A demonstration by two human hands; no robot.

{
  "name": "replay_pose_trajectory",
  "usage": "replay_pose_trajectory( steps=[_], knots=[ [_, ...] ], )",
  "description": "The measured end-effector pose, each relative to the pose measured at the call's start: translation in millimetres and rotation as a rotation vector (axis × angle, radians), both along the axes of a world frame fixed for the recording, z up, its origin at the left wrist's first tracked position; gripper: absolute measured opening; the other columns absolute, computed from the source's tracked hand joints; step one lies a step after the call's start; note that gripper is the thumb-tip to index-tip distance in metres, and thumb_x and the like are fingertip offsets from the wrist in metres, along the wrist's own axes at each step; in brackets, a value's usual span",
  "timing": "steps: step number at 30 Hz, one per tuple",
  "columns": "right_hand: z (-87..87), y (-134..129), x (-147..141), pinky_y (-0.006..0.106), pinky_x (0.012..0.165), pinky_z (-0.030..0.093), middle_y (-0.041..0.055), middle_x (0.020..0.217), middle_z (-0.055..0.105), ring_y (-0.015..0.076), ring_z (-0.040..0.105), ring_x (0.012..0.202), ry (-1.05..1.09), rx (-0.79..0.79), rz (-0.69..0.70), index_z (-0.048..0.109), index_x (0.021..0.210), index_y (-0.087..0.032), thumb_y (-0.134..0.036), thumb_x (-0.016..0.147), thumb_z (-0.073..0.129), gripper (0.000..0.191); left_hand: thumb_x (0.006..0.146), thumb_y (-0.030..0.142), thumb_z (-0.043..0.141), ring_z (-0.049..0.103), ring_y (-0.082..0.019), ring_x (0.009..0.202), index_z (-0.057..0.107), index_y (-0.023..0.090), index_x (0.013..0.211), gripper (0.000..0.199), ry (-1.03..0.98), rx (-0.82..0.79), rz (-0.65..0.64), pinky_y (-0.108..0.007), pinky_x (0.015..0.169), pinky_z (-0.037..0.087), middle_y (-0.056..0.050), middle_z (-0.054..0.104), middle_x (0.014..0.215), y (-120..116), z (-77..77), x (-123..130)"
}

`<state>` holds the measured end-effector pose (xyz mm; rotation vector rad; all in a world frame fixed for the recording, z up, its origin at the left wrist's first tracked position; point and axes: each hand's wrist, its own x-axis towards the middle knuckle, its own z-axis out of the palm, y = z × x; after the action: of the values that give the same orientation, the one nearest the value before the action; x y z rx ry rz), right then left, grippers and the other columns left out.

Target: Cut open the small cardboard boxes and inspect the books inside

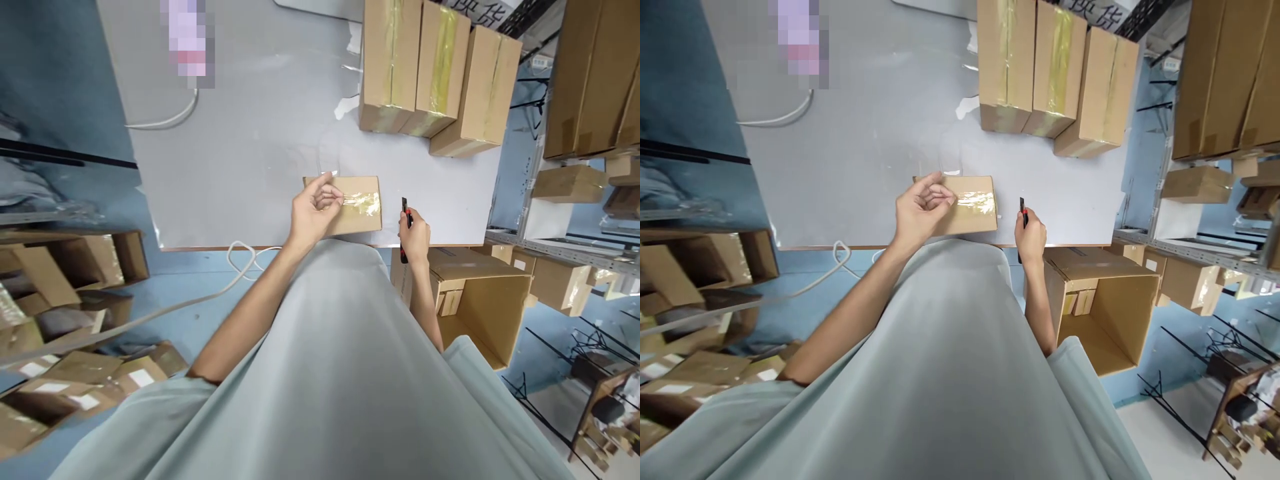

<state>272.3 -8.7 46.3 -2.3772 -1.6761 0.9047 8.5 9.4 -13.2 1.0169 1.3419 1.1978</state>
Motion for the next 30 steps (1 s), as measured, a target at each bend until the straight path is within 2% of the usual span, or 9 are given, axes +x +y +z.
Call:
replay_pose_trajectory(
  steps=[4, 7, 10, 14, 18, 21, 24, 27, 30],
  knots=[
    [-40.9, 16.1, 7.6, 0.031, 0.082, 0.058, 0.0098, 0.106, 0.086, 0.0238, 0.080, 0.082, 0.143, 0.009, -0.034, 0.076, 0.120, -0.023, -0.042, 0.117, 0.048, 0.033, 0.096, 0.036, 0.083, 0.080, -0.018, 0.101, 0.069, 0.025, 0.155, 0.062, 0.101, 0.045, 0.067, -0.035, 0.101, 0.067, -0.003, 0.078, 0.104, -9.4, 2.8, -6.4],
    [-78.7, 33.6, 5.4, 0.028, 0.071, 0.056, 0.0069, 0.099, 0.084, 0.0180, 0.074, 0.066, 0.322, -0.070, -0.139, 0.072, 0.106, -0.022, -0.043, 0.114, 0.056, 0.028, 0.100, 0.049, 0.085, 0.077, -0.025, 0.122, 0.063, 0.026, 0.162, 0.070, 0.327, 0.100, 0.096, -0.044, 0.116, 0.063, -0.010, 0.077, 0.128, -18.5, 9.3, -10.2],
    [-112.9, 49.3, -2.7, 0.025, 0.063, 0.053, 0.0031, 0.087, 0.079, 0.0144, 0.068, 0.059, 0.469, -0.167, -0.277, 0.065, 0.095, -0.022, -0.044, 0.109, 0.066, 0.025, 0.102, 0.065, 0.081, 0.066, -0.036, 0.147, 0.058, 0.024, 0.166, 0.080, 0.526, 0.145, 0.073, -0.053, 0.127, 0.055, -0.018, 0.067, 0.152, -28.5, 10.3, -20.3],
    [-137.8, 57.3, -20.3, 0.023, 0.062, 0.051, -0.0032, 0.076, 0.071, 0.0139, 0.066, 0.062, 0.537, -0.192, -0.314, 0.059, 0.089, -0.024, -0.046, 0.104, 0.074, 0.030, 0.106, 0.070, 0.071, 0.058, -0.039, 0.155, 0.058, 0.026, 0.166, 0.075, 0.629, 0.110, 0.103, -0.057, 0.132, 0.050, -0.019, 0.062, 0.159, -40.9, 2.8, -50.0],
    [-135.5, 53.4, -45.0, 0.023, 0.063, 0.049, -0.0083, 0.068, 0.061, 0.0142, 0.063, 0.062, 0.650, -0.229, -0.235, 0.059, 0.091, -0.025, -0.045, 0.107, 0.071, 0.029, 0.105, 0.060, 0.076, 0.062, -0.036, 0.148, 0.066, 0.028, 0.158, 0.063, 0.659, 0.027, 0.194, -0.054, 0.128, 0.054, -0.015, 0.066, 0.151, -55.0, -1.2, -87.9],
    [-122.1, 47.8, -61.3, 0.023, 0.064, 0.050, -0.0083, 0.072, 0.061, 0.0136, 0.061, 0.062, 0.676, -0.194, -0.201, 0.057, 0.093, -0.026, -0.046, 0.107, 0.071, 0.028, 0.110, 0.050, 0.070, 0.068, -0.032, 0.136, 0.074, 0.027, 0.147, 0.044, 0.670, -0.032, 0.225, -0.050, 0.122, 0.059, -0.013, 0.070, 0.139, -66.2, 0.0, -105.7],
    [-101.9, 40.3, -67.3, 0.025, 0.067, 0.052, -0.0066, 0.077, 0.062, 0.0154, 0.062, 0.067, 0.585, -0.099, -0.151, 0.058, 0.098, -0.026, -0.052, 0.106, 0.069, 0.029, 0.114, 0.044, 0.060, 0.070, -0.029, 0.134, 0.077, 0.025, 0.143, 0.039, 0.613, -0.045, 0.210, -0.045, 0.119, 0.061, -0.012, 0.070, 0.138, -71.9, -3.1, -110.1],
    [-77.4, 31.9, -62.4, 0.028, 0.073, 0.053, -0.0024, 0.081, 0.067, 0.0202, 0.064, 0.078, 0.409, 0.025, -0.081, 0.062, 0.101, -0.026, -0.061, 0.107, 0.064, 0.036, 0.113, 0.043, 0.058, 0.071, -0.028, 0.135, 0.077, 0.023, 0.146, 0.043, 0.477, -0.058, 0.177, -0.042, 0.113, 0.063, -0.014, 0.071, 0.142, -66.2, -17.6, -108.6],
    [-56.1, 25.9, -57.0, 0.031, 0.078, 0.053, 0.0012, 0.086, 0.071, 0.0232, 0.066, 0.085, 0.263, 0.101, -0.046, 0.064, 0.102, -0.025, -0.063, 0.106, 0.060, 0.038, 0.107, 0.036, 0.061, 0.075, -0.028, 0.127, 0.079, 0.021, 0.140, 0.041, 0.344, -0.135, 0.147, -0.041, 0.108, 0.065, -0.014, 0.075, 0.141, -51.8, -41.0, -107.4]
  ],
)
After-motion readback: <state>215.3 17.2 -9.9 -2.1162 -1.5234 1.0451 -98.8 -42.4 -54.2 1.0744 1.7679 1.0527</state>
